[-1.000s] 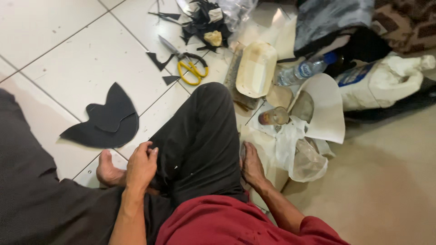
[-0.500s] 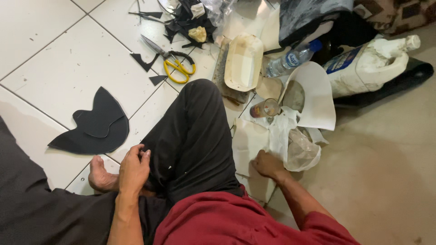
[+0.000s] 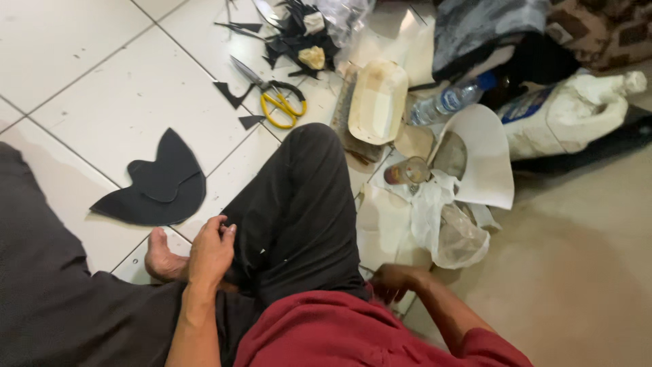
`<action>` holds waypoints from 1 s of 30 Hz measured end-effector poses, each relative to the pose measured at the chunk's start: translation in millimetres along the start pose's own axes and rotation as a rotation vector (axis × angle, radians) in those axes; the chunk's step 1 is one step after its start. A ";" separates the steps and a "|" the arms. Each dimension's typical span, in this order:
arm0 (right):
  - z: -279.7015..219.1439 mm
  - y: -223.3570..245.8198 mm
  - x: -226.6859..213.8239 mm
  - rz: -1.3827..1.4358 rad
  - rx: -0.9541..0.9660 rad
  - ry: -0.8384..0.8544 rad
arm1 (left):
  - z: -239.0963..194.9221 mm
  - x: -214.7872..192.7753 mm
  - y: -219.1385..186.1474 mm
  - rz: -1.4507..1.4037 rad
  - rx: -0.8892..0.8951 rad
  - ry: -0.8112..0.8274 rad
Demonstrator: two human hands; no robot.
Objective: The person sits on the floor and assembles black shoe parts by hand. They pick up a small piece, apply adhesive from a container, and press it onto a larger sole piece, repeating the process with additional pieces.
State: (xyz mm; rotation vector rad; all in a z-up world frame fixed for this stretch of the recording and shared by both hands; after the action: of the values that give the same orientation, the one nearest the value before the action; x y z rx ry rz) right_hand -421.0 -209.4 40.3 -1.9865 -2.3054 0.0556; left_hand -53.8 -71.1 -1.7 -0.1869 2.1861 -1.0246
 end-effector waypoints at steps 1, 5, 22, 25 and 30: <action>14.4 -4.2 5.5 -0.008 -0.003 -0.001 | -0.5 -1.3 0.6 -0.001 -0.003 -0.008; 51.7 -3.8 14.0 -0.392 -0.177 0.032 | -1.1 -1.0 1.0 0.000 -0.040 0.015; -67.2 38.4 -349.5 -0.283 -0.321 -1.161 | 9.9 14.1 21.5 0.006 -0.072 0.010; -29.7 51.2 -367.2 -0.419 -0.296 -1.038 | 10.3 12.2 23.1 -0.013 -0.075 -0.014; 46.6 32.3 -414.3 -0.630 -0.094 -0.915 | 10.1 8.6 13.7 0.025 -0.068 0.013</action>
State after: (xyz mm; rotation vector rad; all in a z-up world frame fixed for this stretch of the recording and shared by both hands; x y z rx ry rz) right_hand -333.5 -612.3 -29.8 -1.2748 -3.4092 0.9937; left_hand -51.4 -71.6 -20.6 -0.1839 2.2306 -0.9406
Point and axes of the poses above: each hand's wrist, its own z-axis towards the middle knuckle, its own x-axis out of the palm, y = z × x, the point moved 9 cm from there along z, towards the middle knuckle, and after that the axes turned 3 degrees about -z, right-handed, at the moved point
